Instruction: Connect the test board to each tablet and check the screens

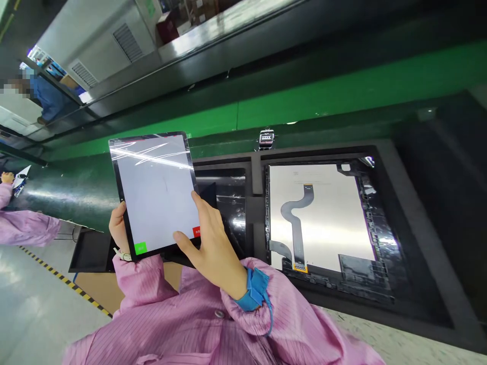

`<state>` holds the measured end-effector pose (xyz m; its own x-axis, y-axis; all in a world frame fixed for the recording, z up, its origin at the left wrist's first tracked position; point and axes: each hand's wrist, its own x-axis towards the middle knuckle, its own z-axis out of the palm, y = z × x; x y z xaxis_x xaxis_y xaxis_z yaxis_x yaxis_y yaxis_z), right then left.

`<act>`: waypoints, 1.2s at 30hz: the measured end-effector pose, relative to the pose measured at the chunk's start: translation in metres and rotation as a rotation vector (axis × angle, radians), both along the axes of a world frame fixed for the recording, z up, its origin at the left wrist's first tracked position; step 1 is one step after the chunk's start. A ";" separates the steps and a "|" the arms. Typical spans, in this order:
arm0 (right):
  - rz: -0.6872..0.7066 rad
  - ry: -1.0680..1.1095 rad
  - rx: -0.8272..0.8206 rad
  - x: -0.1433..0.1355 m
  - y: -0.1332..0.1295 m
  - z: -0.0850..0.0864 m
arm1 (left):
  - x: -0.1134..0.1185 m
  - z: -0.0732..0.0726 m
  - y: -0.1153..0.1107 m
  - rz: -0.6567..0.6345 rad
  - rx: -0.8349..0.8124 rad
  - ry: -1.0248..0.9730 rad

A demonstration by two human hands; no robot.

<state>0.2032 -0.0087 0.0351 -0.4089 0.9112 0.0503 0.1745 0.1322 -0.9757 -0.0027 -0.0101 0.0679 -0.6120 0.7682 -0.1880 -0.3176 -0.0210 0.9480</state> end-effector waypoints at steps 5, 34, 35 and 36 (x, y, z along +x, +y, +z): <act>0.014 -0.027 0.046 -0.002 -0.001 -0.003 | 0.000 0.002 -0.004 -0.022 -0.018 -0.020; 0.077 -0.522 0.759 -0.003 0.034 0.041 | 0.035 -0.046 0.010 -0.235 -0.051 -0.054; 0.069 -0.518 0.777 -0.002 0.030 0.038 | 0.034 -0.050 0.009 -0.269 -0.068 -0.069; 0.063 -0.509 0.788 0.000 0.026 0.036 | 0.032 -0.054 0.008 -0.320 -0.087 -0.078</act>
